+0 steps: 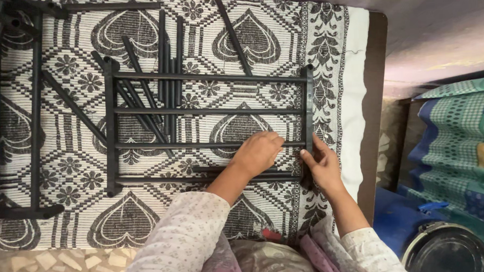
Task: The person assembles black metal frame components on a patterned surface. They connect rods and crossbars by hand to form rectangular frames, then set the completed frames aside.
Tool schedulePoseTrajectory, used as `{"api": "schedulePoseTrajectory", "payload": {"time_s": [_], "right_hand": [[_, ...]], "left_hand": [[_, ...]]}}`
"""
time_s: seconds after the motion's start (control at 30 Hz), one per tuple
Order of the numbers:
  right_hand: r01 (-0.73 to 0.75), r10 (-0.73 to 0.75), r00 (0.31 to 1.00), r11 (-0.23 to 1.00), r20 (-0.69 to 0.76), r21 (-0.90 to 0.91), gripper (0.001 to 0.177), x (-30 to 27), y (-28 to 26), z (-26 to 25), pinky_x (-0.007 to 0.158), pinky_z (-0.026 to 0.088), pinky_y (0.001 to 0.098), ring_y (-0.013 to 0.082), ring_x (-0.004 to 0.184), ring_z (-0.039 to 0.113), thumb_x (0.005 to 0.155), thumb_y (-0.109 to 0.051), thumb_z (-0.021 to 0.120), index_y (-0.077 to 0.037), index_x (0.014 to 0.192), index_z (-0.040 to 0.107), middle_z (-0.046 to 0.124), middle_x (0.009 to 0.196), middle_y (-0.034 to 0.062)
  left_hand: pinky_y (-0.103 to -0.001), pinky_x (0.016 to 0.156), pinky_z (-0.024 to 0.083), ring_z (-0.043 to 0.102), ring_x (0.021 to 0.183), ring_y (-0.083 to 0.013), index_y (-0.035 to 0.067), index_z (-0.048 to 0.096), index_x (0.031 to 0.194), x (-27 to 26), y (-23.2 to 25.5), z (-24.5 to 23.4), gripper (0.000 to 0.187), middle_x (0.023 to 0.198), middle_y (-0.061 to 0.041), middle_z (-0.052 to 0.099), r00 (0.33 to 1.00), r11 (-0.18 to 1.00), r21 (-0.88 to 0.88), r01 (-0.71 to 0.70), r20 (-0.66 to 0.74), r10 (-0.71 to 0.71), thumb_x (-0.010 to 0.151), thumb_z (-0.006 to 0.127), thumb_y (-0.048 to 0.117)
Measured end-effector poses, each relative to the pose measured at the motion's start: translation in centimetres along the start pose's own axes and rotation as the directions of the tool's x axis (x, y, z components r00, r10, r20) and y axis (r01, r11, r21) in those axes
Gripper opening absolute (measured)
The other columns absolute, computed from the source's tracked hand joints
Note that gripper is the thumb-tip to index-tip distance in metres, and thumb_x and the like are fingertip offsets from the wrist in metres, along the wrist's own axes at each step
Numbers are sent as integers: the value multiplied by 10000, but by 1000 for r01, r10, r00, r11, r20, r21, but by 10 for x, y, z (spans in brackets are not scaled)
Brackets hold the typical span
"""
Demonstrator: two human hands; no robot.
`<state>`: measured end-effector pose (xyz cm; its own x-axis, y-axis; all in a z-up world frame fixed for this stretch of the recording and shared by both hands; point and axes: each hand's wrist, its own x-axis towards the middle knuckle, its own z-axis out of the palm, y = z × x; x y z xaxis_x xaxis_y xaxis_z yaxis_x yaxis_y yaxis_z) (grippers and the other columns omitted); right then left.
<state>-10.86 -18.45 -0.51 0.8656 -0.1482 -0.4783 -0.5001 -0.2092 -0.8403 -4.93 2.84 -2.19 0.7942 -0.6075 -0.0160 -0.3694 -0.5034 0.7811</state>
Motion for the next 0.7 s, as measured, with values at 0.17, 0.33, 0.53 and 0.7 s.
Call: {"api": "schedulePoseTrajectory", "payload": {"time_s": [0.17, 0.33, 0.53, 0.7], "right_hand": [[45, -45, 999, 992, -3, 119, 558, 10, -12, 5, 893, 519, 227, 67, 1002, 611, 994, -50, 570, 0, 1529, 420, 672, 1164, 7], [-16, 13, 999, 993, 29, 119, 568, 19, -11, 3, 821, 506, 245, 93, 882, 568, 1014, -65, 572, -32, 1564, 434, 638, 1041, 17], [-22, 11, 998, 984, 60, 178, 564, 20, -7, 3, 830, 508, 241, 87, 885, 571, 1020, -74, 561, -38, 1566, 426, 641, 1040, 7], [-14, 9, 999, 993, 41, 117, 563, 20, -5, 5, 825, 509, 241, 82, 882, 568, 1028, -66, 531, -44, 1577, 407, 639, 1038, 6]], "left_hand": [[-434, 911, 533, 674, 959, -310, 20, 698, 1029, 4, 2, -5, 158, 983, -127, 690, 997, 999, 3, -44, -56, 44, 910, 674, 121], [-432, 901, 545, 672, 958, -318, 31, 703, 994, 8, -1, -14, 117, 940, -128, 671, 996, 1000, -22, -4, -93, 2, 913, 681, 113], [-447, 883, 541, 670, 963, -333, 25, 708, 1000, 10, -4, -14, 137, 958, -135, 676, 991, 998, -58, -5, -131, -3, 882, 688, 92], [-443, 893, 547, 676, 961, -333, 19, 717, 997, 12, -7, -10, 131, 959, -138, 687, 991, 998, -68, -8, -134, -1, 888, 688, 86]]}}
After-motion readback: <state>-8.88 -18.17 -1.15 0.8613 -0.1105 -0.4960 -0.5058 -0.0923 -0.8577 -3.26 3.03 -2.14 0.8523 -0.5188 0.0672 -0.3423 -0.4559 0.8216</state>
